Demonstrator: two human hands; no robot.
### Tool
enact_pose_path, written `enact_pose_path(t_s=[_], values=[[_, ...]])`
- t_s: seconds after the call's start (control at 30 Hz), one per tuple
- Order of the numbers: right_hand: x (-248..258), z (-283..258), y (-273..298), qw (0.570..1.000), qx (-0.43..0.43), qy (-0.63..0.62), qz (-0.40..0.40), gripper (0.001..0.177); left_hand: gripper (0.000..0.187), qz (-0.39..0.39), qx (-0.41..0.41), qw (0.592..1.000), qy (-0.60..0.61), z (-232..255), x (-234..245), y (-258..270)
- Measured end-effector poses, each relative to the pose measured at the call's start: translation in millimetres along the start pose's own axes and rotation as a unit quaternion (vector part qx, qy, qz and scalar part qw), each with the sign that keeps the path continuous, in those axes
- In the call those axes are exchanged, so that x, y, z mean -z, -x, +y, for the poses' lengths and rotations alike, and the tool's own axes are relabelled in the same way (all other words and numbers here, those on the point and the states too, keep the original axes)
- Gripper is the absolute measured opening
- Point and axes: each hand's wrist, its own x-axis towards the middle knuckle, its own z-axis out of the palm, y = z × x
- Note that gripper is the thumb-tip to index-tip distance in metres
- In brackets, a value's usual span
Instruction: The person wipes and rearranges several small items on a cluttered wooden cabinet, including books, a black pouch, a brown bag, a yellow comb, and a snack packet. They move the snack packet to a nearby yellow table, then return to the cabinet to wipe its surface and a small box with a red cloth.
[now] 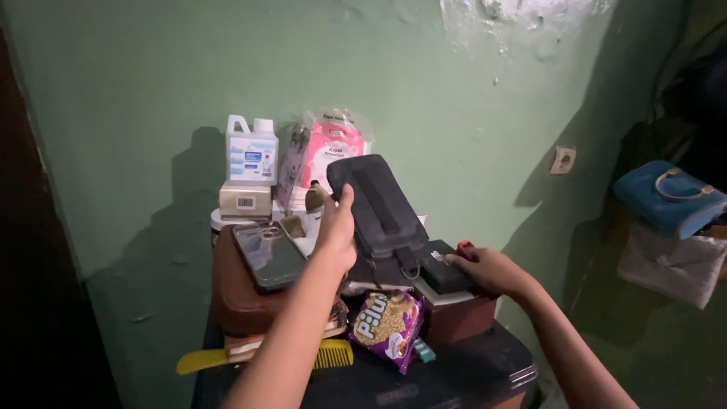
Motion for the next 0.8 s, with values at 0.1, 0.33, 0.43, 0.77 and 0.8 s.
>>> enact_pose_path(t_s=[0.1, 0.33, 0.43, 0.77, 0.8], values=[[-7, 12, -14, 0.992, 0.009, 0.123, 0.034, 0.054, 0.062, -0.014, 0.022, 1.0, 0.0, -8, 3, 5], [5, -61, 39, 0.921, 0.194, 0.028, 0.336, 0.043, 0.057, -0.027, 0.032, 0.999, 0.004, -26, 14, -1], [-19, -102, 47, 0.892, 0.329, -0.153, 0.269, 0.038, 0.053, -0.063, 0.048, 0.994, 0.07, -40, 9, -8], [-16, -151, -30, 0.843, 0.401, 0.073, 0.351, 0.047, 0.049, -0.17, 0.134, 0.973, 0.083, -23, -6, 35], [-10, -153, -34, 0.888, 0.339, 0.027, 0.31, 0.047, 0.048, -0.168, 0.13, 0.975, 0.068, -19, -10, 40]])
